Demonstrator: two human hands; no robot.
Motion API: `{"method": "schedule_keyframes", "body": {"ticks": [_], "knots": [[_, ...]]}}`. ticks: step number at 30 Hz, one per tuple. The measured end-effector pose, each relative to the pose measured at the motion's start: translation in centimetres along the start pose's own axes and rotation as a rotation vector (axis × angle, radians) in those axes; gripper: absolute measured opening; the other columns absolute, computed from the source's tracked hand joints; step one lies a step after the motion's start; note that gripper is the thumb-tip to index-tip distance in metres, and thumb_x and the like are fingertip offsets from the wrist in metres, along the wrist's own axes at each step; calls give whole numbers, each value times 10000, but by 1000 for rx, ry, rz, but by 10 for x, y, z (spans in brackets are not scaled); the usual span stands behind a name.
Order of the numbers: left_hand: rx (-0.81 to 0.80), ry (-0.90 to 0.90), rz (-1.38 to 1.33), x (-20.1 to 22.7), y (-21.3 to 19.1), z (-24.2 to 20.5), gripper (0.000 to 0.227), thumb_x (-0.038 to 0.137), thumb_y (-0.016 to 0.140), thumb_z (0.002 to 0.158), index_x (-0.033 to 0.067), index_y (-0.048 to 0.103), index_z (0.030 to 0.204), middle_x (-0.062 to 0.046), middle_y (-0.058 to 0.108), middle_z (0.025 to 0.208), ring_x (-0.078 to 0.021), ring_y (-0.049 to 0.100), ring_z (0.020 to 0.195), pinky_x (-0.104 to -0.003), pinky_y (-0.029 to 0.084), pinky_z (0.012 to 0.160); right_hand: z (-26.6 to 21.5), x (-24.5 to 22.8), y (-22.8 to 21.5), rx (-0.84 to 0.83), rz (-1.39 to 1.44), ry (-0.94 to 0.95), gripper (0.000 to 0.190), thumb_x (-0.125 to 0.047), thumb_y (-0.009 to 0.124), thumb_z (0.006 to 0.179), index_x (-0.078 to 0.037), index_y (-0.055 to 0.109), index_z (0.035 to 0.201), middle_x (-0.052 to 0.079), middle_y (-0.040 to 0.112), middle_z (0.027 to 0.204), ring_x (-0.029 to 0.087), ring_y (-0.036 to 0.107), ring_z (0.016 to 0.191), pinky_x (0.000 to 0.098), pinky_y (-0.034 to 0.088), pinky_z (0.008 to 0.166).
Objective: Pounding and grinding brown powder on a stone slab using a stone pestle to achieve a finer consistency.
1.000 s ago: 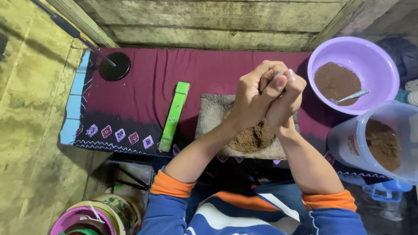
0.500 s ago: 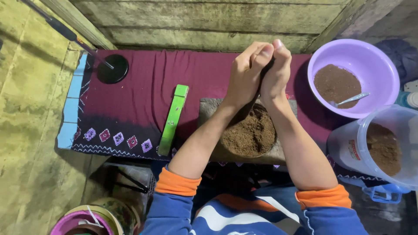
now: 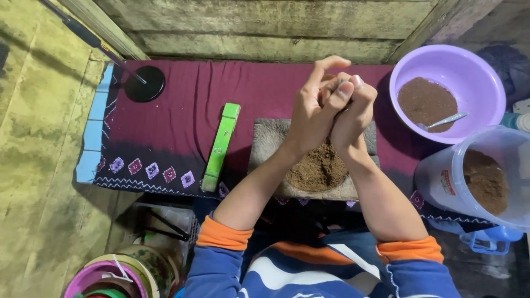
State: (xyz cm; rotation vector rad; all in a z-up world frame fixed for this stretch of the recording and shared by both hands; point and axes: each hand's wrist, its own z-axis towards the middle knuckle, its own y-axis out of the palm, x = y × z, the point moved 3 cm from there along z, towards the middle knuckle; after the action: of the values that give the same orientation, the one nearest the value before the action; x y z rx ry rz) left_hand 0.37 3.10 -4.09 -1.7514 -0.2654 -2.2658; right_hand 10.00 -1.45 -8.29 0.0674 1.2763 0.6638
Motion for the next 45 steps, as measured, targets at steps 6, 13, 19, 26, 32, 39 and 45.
{"method": "schedule_keyframes", "body": {"ticks": [6,13,19,26,32,39,45], "knots": [[48,65,-163,16,0,15,527,637,580,825,157,438,990,-13,617,713,-106,594,593,-259,514,488,1,-4,8,28,86,39,382,-378,458,968,-152,459,661,6,497,599,117,442,552,285,366,528],[146,-104,-284,-8,-9,30,546,681,607,753,170,428,688,68,417,612,-69,396,574,-235,358,507,3,4,12,57,154,107,336,-398,479,925,-198,422,660,-37,483,582,101,420,512,296,347,500],[230,-101,-252,-21,-10,17,456,559,601,844,159,416,962,74,437,558,-66,414,491,-259,364,446,-14,6,1,84,-67,22,286,-362,424,949,-211,364,713,-76,387,641,76,356,584,300,317,536],[192,205,-151,-49,-4,-24,588,731,678,840,157,673,966,-28,627,706,-74,562,686,-247,483,548,-73,-2,-11,71,-89,-1,337,-352,413,987,-161,426,710,-26,431,647,101,386,606,300,335,563],[153,346,-69,-10,10,-35,496,658,620,893,169,674,956,-32,668,715,-117,612,633,-303,528,583,-84,-19,-15,32,-119,-61,388,-344,404,1017,-122,475,707,13,466,652,122,410,623,300,349,585],[114,303,-94,34,23,-12,319,551,608,947,247,692,993,-18,644,709,-79,600,712,-292,541,644,-56,-30,-39,22,-147,-127,460,-334,393,1055,-73,537,704,62,511,658,147,440,645,300,367,612],[209,121,-115,-19,4,2,400,560,565,950,192,722,938,-49,614,650,-108,542,691,-304,484,602,-40,-4,-14,20,-181,-125,522,-325,384,1085,-35,587,702,100,548,663,167,465,663,299,382,633]]}}
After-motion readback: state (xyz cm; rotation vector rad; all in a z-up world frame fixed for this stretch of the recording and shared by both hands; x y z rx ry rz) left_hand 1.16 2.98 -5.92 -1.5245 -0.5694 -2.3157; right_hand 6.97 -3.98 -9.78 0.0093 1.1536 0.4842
